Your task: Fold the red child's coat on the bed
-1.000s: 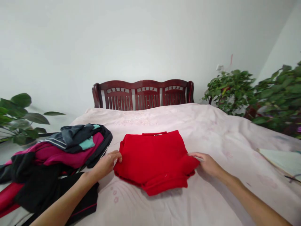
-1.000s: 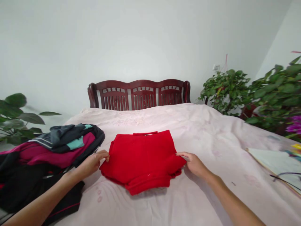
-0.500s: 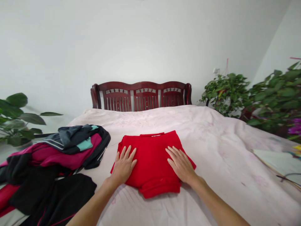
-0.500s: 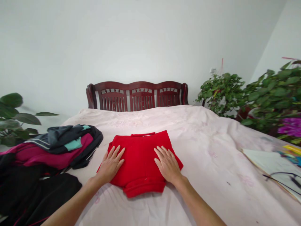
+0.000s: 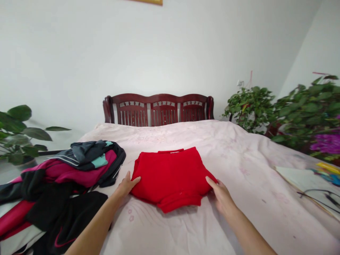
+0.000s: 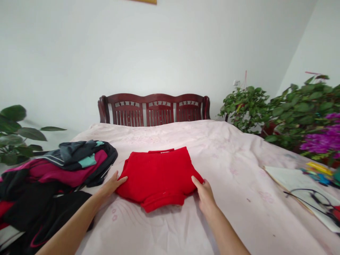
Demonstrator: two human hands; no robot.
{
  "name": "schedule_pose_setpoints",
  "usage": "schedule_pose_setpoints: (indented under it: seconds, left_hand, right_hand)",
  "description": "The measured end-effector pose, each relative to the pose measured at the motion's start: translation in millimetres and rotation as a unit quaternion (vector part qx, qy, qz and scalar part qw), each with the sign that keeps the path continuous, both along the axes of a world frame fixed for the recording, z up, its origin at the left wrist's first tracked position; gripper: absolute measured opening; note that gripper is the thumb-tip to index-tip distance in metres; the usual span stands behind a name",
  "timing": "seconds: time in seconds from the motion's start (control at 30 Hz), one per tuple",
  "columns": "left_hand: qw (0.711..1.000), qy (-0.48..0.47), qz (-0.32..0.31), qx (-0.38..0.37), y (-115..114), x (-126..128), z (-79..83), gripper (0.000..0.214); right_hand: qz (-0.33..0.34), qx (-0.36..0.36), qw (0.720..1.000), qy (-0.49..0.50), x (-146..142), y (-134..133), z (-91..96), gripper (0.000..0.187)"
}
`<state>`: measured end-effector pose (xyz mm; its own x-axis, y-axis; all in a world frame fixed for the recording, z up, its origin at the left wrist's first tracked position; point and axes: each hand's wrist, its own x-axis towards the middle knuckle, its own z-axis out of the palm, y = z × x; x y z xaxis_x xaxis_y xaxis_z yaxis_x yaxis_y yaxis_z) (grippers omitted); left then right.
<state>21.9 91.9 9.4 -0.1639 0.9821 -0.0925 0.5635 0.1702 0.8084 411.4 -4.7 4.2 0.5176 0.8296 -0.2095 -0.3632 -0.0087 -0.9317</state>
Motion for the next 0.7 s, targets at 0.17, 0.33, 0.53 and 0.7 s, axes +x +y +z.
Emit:
schedule_pose_setpoints:
  seconds: [0.17, 0.33, 0.53, 0.7]
  left_hand:
    - [0.993, -0.111, -0.003, -0.028, -9.3, -2.5, 12.4, 0.067]
    - [0.970, -0.231, -0.052, -0.052, -16.6, -1.2, 11.3, 0.035]
    - [0.963, -0.266, -0.038, -0.021, -21.1, -0.1, 5.6, 0.035]
    - [0.974, -0.224, 0.011, 0.002, -19.4, 1.1, 5.0, 0.045]
  right_hand:
    - [0.009, -0.065, 0.988, 0.142, -33.3, -12.9, 22.9, 0.039]
    - [0.027, -0.066, 0.992, 0.104, -34.9, -17.9, 19.0, 0.041]
    - [-0.145, 0.086, 0.903, -0.396, -35.1, -24.5, 35.5, 0.050]
    - [0.141, 0.162, 0.803, -0.556, -70.6, -31.6, 54.3, 0.022]
